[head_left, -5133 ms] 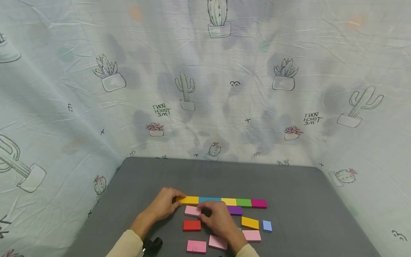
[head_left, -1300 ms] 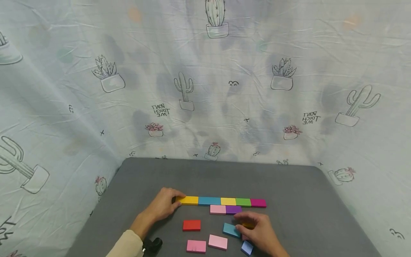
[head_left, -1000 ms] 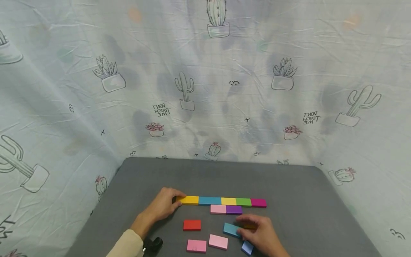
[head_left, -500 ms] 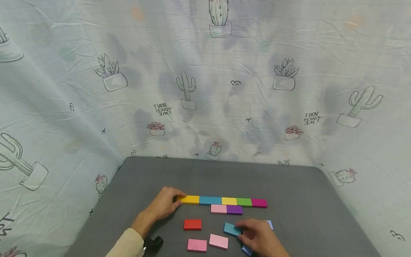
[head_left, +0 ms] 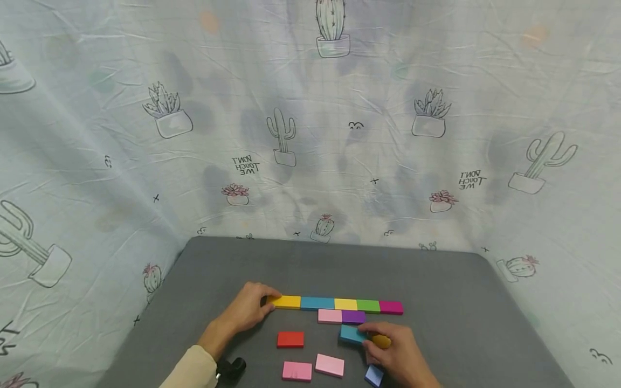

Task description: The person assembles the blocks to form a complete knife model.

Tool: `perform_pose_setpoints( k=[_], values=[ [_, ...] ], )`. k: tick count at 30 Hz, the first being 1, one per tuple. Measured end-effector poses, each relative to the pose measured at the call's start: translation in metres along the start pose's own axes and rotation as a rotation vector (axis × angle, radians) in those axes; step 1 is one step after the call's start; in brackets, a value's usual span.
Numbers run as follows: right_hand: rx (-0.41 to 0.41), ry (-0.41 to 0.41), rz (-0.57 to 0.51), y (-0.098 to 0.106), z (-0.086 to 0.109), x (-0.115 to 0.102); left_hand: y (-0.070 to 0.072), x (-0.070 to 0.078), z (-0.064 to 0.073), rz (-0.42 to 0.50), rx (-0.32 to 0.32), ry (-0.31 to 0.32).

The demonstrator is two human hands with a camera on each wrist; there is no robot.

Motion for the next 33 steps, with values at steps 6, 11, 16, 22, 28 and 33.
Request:
perform_pose_setpoints(
  k=[6,11,16,22,28,33],
  values=[
    [-0.006,0.039,0.046,0.008,-0.009,-0.001,0.000,0.000,-0.001,-0.003,0.001,0.000],
    [-0.064,0.060,0.080,0.008,-0.014,0.002,-0.001,0.000,-0.001,-0.010,0.008,0.001],
    [-0.105,0.090,0.096,0.006,-0.016,0.002,-0.001,0.000,-0.001,-0.015,0.012,0.002],
    [-0.100,0.137,0.131,0.004,-0.015,-0.001,-0.001,0.000,-0.001,-0.009,0.003,0.015],
    [-0.076,0.159,0.180,0.001,-0.015,-0.001,0.000,-0.001,-0.002,-0.009,0.005,0.011],
    [-0.048,0.154,0.191,0.001,-0.015,-0.003,0.000,-0.001,-0.002,-0.006,0.010,0.009]
  ],
)
Point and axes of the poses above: each hand's wrist, its own z-axis away from the middle knuckle, its own y-axis out of the back of the hand, x = y × z, the point moved 5 cm from there along -z, towards the middle knuckle, and after that the axes turned 5 degrees about x, right-handed, at the moved point
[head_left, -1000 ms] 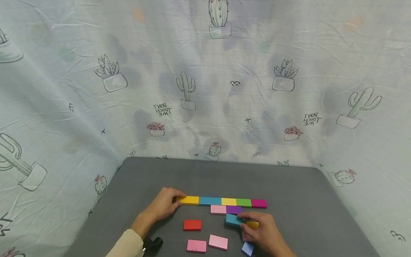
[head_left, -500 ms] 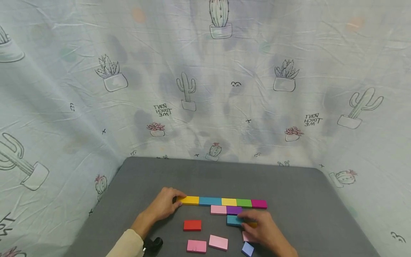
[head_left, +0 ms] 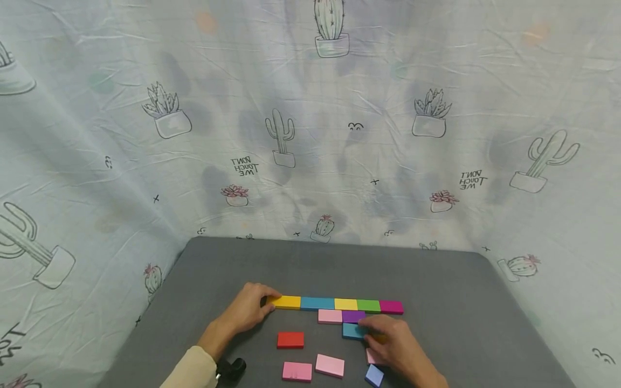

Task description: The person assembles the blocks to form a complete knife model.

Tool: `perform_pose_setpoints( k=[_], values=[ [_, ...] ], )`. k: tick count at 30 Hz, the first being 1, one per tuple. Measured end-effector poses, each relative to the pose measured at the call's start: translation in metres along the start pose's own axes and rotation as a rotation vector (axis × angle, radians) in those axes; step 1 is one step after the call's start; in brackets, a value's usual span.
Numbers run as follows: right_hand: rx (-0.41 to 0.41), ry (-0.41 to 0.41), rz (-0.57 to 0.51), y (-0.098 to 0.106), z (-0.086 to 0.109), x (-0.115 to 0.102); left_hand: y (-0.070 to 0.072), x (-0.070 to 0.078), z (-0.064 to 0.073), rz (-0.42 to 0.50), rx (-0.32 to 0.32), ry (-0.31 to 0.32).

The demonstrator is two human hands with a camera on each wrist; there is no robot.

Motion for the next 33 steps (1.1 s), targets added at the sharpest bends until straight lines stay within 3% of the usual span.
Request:
perform_pose_setpoints(
  k=[6,16,33],
  values=[
    [0.014,0.033,0.007,0.000,-0.001,-0.003,0.000,0.001,0.000,-0.006,0.004,-0.008],
    [-0.042,0.034,0.052,-0.005,-0.009,-0.007,0.002,0.002,0.001,-0.020,0.017,-0.033],
    [-0.028,0.045,0.076,-0.008,-0.014,-0.012,0.002,0.001,0.002,-0.018,0.027,-0.076]
  ],
)
Point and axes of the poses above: each hand's wrist, its own z-axis away from the middle knuckle, its own y-axis out of the back of the hand, x = y × z, the point moved 5 cm from there along -z, towards the middle knuckle, and after that the axes turned 5 degrees about x, right-handed, at the moved point
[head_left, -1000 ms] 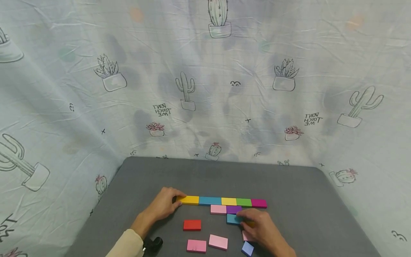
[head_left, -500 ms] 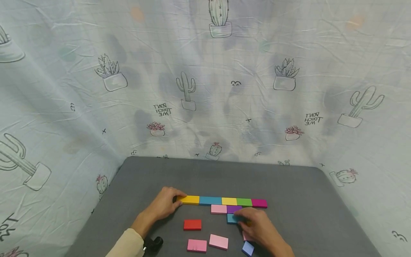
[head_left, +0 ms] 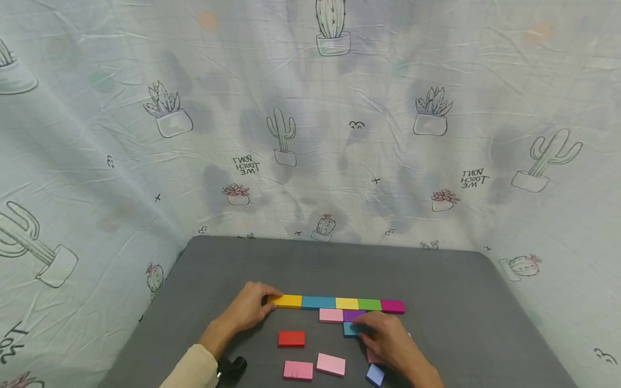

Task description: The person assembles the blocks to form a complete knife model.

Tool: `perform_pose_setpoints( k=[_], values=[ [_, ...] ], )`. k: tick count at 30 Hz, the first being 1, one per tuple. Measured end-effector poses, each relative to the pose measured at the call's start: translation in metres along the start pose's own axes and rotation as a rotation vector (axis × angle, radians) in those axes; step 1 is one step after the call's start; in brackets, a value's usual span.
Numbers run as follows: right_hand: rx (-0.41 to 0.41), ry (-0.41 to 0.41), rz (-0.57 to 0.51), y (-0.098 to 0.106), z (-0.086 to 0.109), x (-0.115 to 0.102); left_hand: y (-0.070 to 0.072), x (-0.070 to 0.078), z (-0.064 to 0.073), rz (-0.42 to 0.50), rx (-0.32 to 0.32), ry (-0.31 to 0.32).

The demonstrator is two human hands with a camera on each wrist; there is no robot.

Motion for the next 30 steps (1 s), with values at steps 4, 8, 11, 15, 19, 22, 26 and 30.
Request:
perform_pose_setpoints(
  k=[4,8,11,15,19,22,26,30],
  values=[
    [0.007,0.004,0.003,-0.0009,-0.0007,0.0002,-0.0002,-0.0005,-0.0004,0.001,0.001,-0.005],
    [0.011,0.008,0.006,-0.0014,-0.0008,-0.0003,0.0001,-0.0005,-0.0005,0.001,0.000,-0.009],
    [0.008,0.000,0.009,-0.0017,-0.0005,-0.0006,0.0004,0.0002,-0.0006,0.007,-0.006,-0.002],
    [0.010,-0.001,0.010,-0.0025,-0.0004,-0.0006,0.0002,0.0005,-0.0008,0.007,-0.010,0.014],
    [0.047,0.049,0.008,-0.0028,-0.0012,-0.0024,0.0004,0.0004,-0.0008,0.003,-0.007,0.021],
    [0.085,0.091,0.005,-0.0033,-0.0021,-0.0043,0.0002,-0.0001,-0.0009,0.007,-0.005,0.021],
    [0.114,0.104,0.005,-0.0051,-0.0032,-0.0056,-0.0012,-0.0011,-0.0011,0.008,-0.011,0.022],
    [0.098,0.073,-0.002,-0.0070,-0.0045,-0.0052,-0.0019,-0.0014,-0.0009,0.003,-0.012,0.019]
  ],
)
Point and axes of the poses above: each hand's wrist, its own z-axis away from the middle knuckle, its own y-axis out of the back of the hand, x = y × z, the point moved 5 cm from there along -z, towards the middle knuckle, and after that the axes turned 5 degrees about x, right-handed, at the moved point
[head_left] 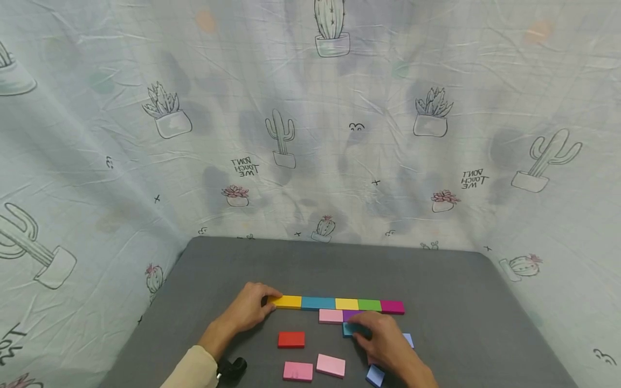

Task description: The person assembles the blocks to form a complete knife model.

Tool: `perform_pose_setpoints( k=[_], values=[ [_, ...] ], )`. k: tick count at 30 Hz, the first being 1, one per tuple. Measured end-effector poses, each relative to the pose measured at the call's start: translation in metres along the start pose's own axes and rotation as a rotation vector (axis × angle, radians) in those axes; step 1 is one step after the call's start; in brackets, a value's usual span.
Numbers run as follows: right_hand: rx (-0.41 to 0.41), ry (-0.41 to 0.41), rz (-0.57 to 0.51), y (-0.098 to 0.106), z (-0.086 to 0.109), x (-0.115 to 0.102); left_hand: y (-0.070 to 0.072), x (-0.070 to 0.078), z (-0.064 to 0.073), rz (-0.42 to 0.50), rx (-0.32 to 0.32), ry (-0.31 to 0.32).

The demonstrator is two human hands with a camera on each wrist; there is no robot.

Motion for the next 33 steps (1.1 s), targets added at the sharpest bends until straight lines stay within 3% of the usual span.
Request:
perform_pose_setpoints(
  k=[7,18,22,28,31,33],
  values=[
    [-0.046,-0.056,-0.008,-0.001,-0.001,0.002,0.001,0.001,0.000,-0.005,-0.001,0.004],
    [-0.045,-0.069,-0.032,0.001,0.001,-0.001,0.001,0.001,0.000,-0.001,-0.002,-0.002],
    [-0.038,-0.173,-0.171,0.003,0.009,-0.002,0.001,0.000,0.000,0.001,-0.003,-0.005],
    [-0.050,-0.434,-0.505,0.000,0.026,-0.006,0.001,-0.001,0.000,0.001,0.000,-0.013],
    [-0.058,-0.508,-0.584,-0.004,0.034,-0.010,0.001,0.000,0.001,0.007,-0.006,-0.012],
    [-0.065,-0.518,-0.579,-0.007,0.038,-0.013,0.001,0.000,0.001,0.008,-0.012,-0.006]
  ],
)
Point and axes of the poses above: each hand's wrist, its own z-axis away from the middle knuckle, its own y-axis out of the back of the hand, x = y × z, the point moved 5 cm from there along -z, towards the middle knuckle, and after that the axes turned 5 degrees about x, right-handed, at the moved point
